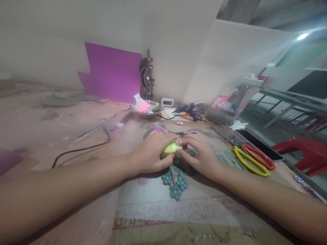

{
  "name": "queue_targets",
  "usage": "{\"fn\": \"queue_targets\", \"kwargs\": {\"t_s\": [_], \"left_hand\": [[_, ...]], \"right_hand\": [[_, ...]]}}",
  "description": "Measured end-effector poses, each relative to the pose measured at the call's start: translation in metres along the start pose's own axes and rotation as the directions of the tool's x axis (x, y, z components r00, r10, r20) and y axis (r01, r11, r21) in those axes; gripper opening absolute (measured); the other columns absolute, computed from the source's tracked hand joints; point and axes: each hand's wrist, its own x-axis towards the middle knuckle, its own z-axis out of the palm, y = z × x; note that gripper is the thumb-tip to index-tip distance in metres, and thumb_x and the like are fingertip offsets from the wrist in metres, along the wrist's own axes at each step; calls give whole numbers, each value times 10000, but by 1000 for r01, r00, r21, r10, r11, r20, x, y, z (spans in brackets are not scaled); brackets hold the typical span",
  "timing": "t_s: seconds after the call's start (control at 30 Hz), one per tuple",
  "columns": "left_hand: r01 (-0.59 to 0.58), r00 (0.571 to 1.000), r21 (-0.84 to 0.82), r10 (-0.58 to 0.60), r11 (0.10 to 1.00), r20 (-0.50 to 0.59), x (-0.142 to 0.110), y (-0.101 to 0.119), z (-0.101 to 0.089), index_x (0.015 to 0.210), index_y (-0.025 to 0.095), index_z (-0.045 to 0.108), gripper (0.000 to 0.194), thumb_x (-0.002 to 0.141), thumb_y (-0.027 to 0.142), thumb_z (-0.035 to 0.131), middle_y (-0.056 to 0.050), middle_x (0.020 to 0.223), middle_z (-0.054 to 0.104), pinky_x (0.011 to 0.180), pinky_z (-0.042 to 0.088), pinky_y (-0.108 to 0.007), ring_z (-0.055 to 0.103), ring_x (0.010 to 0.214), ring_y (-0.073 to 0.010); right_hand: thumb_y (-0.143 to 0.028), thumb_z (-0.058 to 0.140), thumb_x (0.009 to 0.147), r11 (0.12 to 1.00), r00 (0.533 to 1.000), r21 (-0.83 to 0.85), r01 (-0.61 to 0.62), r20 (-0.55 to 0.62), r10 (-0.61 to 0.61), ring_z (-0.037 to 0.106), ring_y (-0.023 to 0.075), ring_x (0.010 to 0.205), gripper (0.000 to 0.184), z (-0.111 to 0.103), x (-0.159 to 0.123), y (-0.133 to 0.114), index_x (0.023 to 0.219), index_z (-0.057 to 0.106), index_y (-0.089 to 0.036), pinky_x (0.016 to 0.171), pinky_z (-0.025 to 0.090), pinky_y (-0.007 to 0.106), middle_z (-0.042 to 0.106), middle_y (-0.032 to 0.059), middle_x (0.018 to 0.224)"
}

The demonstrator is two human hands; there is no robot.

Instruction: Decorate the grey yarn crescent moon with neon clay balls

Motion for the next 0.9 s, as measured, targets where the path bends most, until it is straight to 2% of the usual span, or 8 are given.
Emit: {"fn": "queue_targets", "kwargs": {"t_s": [0.1,0.23,0.33,0.47,0.53,0.6,0.73,0.9], "left_hand": [[36,999,-12,-36,999,-8,0,-1,2,1218,183,563,360,871,273,524,-90,1160,684,927,425,-408,613,1039,-258],[86,994,-19,-87,996,-60,0,-1,4,1179,211,603,327,868,246,507,-63,1090,698,894,441,-404,619,981,-248],[125,987,-33,-128,992,-98,0,-1,3,1161,205,608,322,861,228,492,-63,1068,701,881,451,-412,625,969,-253],[191,971,-73,-199,979,-130,1,-6,2,1149,151,595,314,872,238,477,-92,1054,698,881,469,-427,628,977,-265],[228,962,-102,-240,968,-130,3,-10,2,1165,150,586,318,882,234,467,-93,1077,694,875,481,-418,633,980,-258],[260,953,-109,-273,959,-131,3,-14,2,1176,158,581,324,882,229,466,-90,1101,693,887,485,-420,635,1000,-259],[255,954,-62,-262,965,-147,3,-17,4,1190,157,577,350,864,255,499,-107,1137,691,942,471,-457,630,1049,-283],[229,963,-37,-232,973,-137,1,-17,6,1211,154,570,364,864,250,513,-106,1133,686,947,475,-448,626,1050,-275]], "right_hand": [[-217,577,923,996,999,77,-40,25,39,596,180,802,24,0,0,1,945,586,-222,738,497,328,622,29,851],[-286,589,932,939,971,253,-231,112,209,595,185,897,83,-3,1,2,911,625,-215,838,503,354,590,43,943],[-407,629,909,822,931,438,-363,201,305,590,187,900,199,-7,4,3,866,650,-214,839,506,354,570,36,932],[-464,673,873,614,895,661,-432,227,385,580,162,778,257,-16,7,4,831,643,-213,721,517,319,583,26,878],[-462,694,859,528,867,720,-450,209,453,593,153,715,249,-21,9,4,872,642,-219,682,529,318,621,26,868],[-441,696,863,479,846,757,-445,180,502,627,156,700,229,-27,12,5,914,628,-229,676,552,328,672,34,892],[-389,663,898,495,826,766,-410,82,557,657,155,694,161,-43,20,9,913,605,-240,669,578,323,702,28,881],[-295,671,894,527,752,772,-355,-99,652,628,119,667,55,-65,30,19,908,624,-270,676,571,276,670,-13,831]]}}
